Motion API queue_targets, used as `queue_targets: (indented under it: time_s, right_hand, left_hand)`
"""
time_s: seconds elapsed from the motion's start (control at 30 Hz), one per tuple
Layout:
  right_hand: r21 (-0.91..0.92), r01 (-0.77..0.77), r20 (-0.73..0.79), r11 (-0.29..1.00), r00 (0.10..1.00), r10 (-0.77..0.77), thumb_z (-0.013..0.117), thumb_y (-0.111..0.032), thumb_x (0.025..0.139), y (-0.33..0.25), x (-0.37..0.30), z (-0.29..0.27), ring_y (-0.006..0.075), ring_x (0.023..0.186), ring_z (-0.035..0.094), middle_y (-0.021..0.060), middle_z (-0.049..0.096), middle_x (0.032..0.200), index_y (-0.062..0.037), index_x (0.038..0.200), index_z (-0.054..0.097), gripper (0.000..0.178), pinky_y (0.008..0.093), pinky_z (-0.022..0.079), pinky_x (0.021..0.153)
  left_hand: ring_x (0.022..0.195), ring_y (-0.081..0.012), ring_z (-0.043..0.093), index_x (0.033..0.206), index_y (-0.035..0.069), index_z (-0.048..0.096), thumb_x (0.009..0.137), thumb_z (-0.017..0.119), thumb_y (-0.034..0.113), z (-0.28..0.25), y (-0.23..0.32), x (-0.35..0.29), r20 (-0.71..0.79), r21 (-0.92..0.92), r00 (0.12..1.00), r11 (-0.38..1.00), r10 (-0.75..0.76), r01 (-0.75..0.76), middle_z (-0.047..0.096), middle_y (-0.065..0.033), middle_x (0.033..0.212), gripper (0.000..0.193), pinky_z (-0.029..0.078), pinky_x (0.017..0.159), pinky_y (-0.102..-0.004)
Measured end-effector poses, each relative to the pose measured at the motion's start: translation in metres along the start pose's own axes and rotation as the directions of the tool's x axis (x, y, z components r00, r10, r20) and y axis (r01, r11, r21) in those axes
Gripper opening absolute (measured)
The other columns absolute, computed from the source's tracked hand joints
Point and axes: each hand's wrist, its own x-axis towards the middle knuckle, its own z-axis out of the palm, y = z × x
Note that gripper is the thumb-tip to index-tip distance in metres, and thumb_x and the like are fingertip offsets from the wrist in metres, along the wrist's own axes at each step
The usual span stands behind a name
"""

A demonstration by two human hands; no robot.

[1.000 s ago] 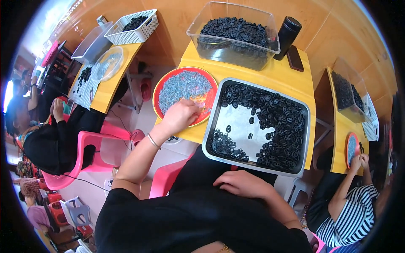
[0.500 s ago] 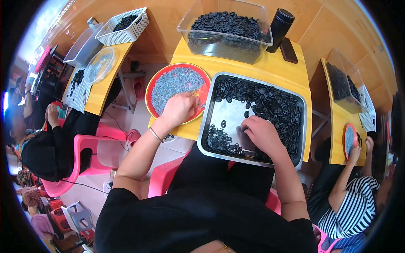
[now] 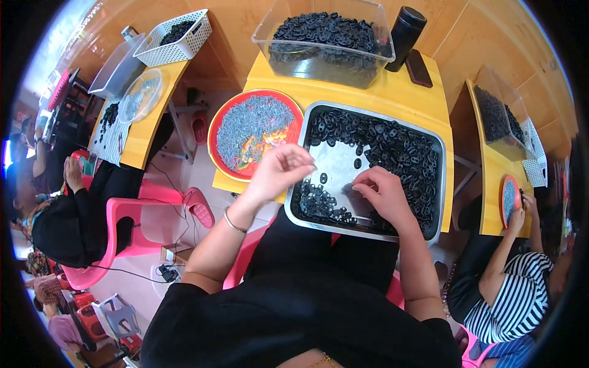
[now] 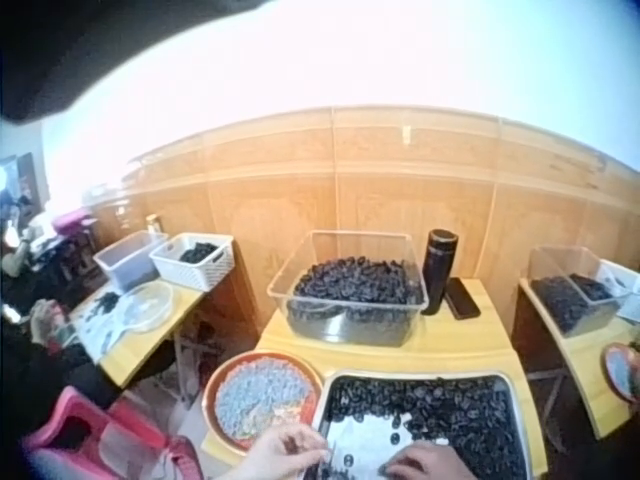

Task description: The person assembles plastic fasteners by hand, taking pieces from a metal tray, fitting them together, and placing the assembled fasteners into a container.

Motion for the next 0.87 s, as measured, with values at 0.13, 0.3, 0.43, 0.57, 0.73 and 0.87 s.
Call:
queue_targets:
  time_s: [0.13, 0.3, 0.43, 0.57, 0.73, 0.87]
  right_hand:
    - [0.482, -0.045, -0.081, 0.875, 0.992, 0.096, 0.058, 0.001, 0.082, -0.022, -0.001, 0.01, 0.012, 0.079, 0.06, 0.0049, 0.054, 0.086, 0.0009, 0.093, 0.062, 0.012, 0.0227, 0.05, 0.07]
    - [0.629, 0.086, -0.211, 0.772, 0.975, 0.064, 0.061, 0.003, 0.079, -0.04, -0.005, 0.012, 0.0109, 0.082, 0.062, 0.005, 0.06, 0.088, 0.0002, 0.095, 0.062, 0.016, 0.0231, 0.051, 0.072]
    - [0.612, 0.091, -0.24, 0.786, 0.968, 0.075, 0.062, 0.003, 0.079, -0.044, -0.008, 0.015, 0.011, 0.083, 0.062, 0.0062, 0.063, 0.09, -0.0001, 0.095, 0.061, 0.017, 0.0232, 0.05, 0.074]
    - [0.611, 0.111, -0.259, 0.784, 0.963, 0.066, 0.062, 0.003, 0.079, -0.044, -0.008, 0.016, 0.0116, 0.082, 0.062, 0.0064, 0.063, 0.09, 0.0, 0.095, 0.061, 0.016, 0.0236, 0.051, 0.074]
    - [0.594, 0.114, -0.271, 0.796, 0.961, 0.064, 0.063, 0.003, 0.079, -0.043, -0.007, 0.017, 0.0128, 0.082, 0.063, 0.0073, 0.063, 0.089, 0.0005, 0.095, 0.062, 0.016, 0.0247, 0.051, 0.074]
    - [0.502, 0.135, -0.292, 0.855, 0.956, 0.02, 0.062, 0.002, 0.079, -0.044, -0.008, 0.014, 0.0141, 0.083, 0.064, 0.009, 0.063, 0.09, -0.0001, 0.095, 0.062, 0.016, 0.0248, 0.052, 0.074]
  left_hand:
    - [0.07, -0.0033, 0.055, 0.092, 0.003, 0.06, 0.081, 0.064, 0.002, 0.029, -0.002, -0.005, 0.099, -0.267, 0.988, 0.953, -0.119, 0.141, 0.063, 0.0, 0.082, 0.011, 0.044, 0.064, -0.0179]
    - [0.069, -0.004, 0.054, 0.094, 0.002, 0.061, 0.083, 0.064, 0.005, 0.048, -0.002, -0.004, 0.094, -0.383, 0.989, 0.912, -0.117, 0.144, 0.062, -0.0021, 0.081, 0.011, 0.042, 0.06, -0.017]
    - [0.073, -0.0045, 0.055, 0.097, 0.002, 0.059, 0.082, 0.064, 0.004, 0.051, -0.002, -0.004, 0.053, -0.438, 0.995, 0.894, -0.083, 0.098, 0.062, -0.0024, 0.084, 0.016, 0.042, 0.062, -0.0169]
    - [0.078, -0.006, 0.057, 0.098, 0.002, 0.057, 0.081, 0.064, 0.0, 0.052, -0.001, -0.004, 0.034, -0.438, 0.997, 0.896, -0.063, 0.071, 0.062, -0.0026, 0.086, 0.019, 0.046, 0.068, -0.0179]
    - [0.08, -0.007, 0.059, 0.098, 0.002, 0.057, 0.08, 0.064, -0.002, 0.053, -0.004, -0.003, 0.031, -0.42, 0.998, 0.906, -0.048, 0.056, 0.062, -0.0033, 0.086, 0.02, 0.048, 0.072, -0.0189]
    - [0.081, -0.0082, 0.059, 0.101, 0.002, 0.055, 0.08, 0.064, -0.002, 0.053, -0.003, -0.004, 0.017, -0.361, 1.0, 0.932, -0.018, 0.023, 0.062, -0.0045, 0.086, 0.023, 0.048, 0.074, -0.0196]
